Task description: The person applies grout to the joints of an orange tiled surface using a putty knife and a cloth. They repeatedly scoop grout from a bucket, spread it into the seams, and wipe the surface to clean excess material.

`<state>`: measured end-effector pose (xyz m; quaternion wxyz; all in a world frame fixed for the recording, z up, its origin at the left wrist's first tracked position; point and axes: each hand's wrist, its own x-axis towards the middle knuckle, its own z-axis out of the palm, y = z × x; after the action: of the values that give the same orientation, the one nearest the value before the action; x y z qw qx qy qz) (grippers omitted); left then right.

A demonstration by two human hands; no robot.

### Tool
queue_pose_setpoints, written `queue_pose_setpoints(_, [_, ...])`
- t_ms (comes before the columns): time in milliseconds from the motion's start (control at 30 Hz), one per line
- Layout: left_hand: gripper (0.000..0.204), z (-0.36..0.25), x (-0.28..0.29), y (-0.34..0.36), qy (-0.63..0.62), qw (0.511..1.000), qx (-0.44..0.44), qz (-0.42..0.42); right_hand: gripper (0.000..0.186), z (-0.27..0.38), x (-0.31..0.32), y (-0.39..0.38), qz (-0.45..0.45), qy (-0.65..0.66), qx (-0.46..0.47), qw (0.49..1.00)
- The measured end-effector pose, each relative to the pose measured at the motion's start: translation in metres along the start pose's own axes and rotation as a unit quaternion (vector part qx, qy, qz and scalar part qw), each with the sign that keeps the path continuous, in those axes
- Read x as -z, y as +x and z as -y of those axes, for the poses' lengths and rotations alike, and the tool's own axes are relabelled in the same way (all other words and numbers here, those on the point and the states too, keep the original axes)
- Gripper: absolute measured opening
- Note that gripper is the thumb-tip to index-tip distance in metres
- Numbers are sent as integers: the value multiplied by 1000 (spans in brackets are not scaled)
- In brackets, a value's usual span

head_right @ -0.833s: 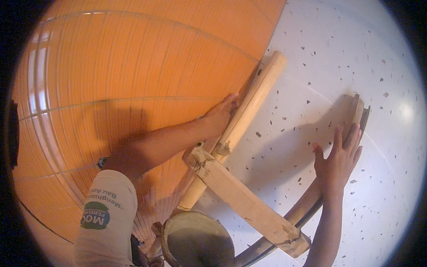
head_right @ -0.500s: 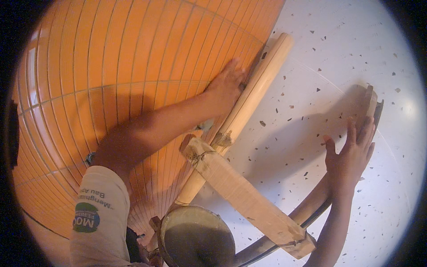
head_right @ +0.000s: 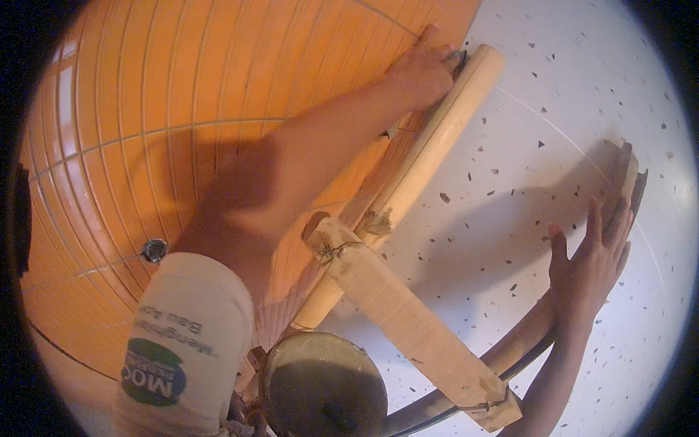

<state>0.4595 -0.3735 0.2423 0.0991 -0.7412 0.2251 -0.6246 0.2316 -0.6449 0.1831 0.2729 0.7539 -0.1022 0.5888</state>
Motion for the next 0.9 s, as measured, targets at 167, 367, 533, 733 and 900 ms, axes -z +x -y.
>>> queue_pose_setpoints(167, [25,-4,14,5,32,990,-87,109,59,-7,5,-4,3,-2,6,1000])
queue_pose_setpoints(367, [23,3,14,-8,69,988,-108,89,59,-2,12,0,12,52,10,999])
queue_pose_setpoints(533, [29,-11,28,-20,47,973,-142,174,60,-9,12,-3,15,51,2,999])
queue_pose_setpoints(733, [45,-34,-21,-79,238,965,-98,55,60,-7,14,-2,8,87,-8,996])
queue_pose_setpoints(900, [51,-50,-62,-144,260,961,-96,-20,59,-6,13,-4,11,96,-9,995])
